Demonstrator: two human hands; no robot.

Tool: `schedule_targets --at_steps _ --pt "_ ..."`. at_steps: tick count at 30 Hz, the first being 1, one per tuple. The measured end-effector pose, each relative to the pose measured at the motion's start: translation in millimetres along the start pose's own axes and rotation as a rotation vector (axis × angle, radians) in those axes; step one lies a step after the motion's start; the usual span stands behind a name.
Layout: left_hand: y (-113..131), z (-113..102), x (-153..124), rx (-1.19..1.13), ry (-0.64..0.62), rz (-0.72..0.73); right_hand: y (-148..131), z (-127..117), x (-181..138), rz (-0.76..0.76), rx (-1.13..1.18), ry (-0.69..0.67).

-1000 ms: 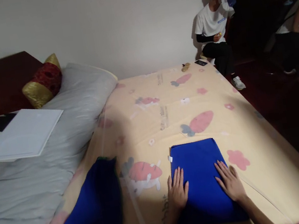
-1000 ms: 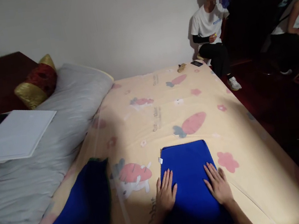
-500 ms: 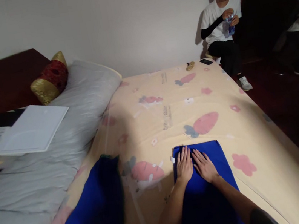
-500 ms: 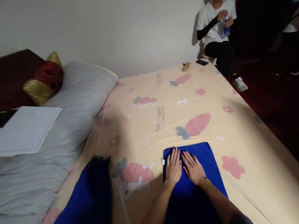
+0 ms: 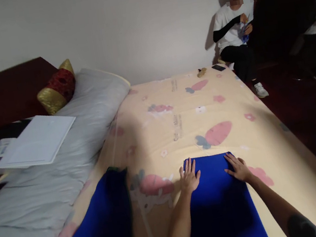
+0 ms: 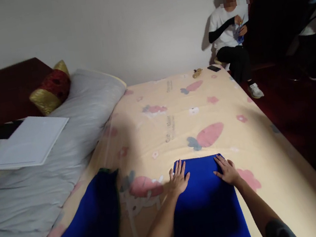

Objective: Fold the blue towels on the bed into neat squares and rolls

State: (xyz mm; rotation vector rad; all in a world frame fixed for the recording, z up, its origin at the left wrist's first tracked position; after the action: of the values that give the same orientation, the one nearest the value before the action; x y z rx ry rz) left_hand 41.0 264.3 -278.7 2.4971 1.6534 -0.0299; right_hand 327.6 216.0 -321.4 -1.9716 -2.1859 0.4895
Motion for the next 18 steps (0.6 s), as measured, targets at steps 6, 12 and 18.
schedule_targets --at_steps 6,12,18 --pt "26 -29 -68 0.035 0.122 0.088 -1 -29 -62 0.152 -0.005 0.170" --pt "73 11 -197 0.044 0.145 0.182 -108 23 -183 -0.163 -0.006 0.220" --pt "43 26 -236 0.164 0.124 0.154 -115 43 -242 -0.265 -0.058 0.160"
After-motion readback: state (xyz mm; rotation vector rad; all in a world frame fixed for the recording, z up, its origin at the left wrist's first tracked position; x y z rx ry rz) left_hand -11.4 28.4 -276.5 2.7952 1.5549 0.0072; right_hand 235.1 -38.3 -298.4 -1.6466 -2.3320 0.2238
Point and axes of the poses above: each hand's wrist, its own x-axis towards the middle knuckle, its own z-axis out of the palm, y = z × x, the point moved 3 cm from there along x, towards the middle knuckle, and after that the axes turned 8 degrees about -y, right-handed, at the moved point
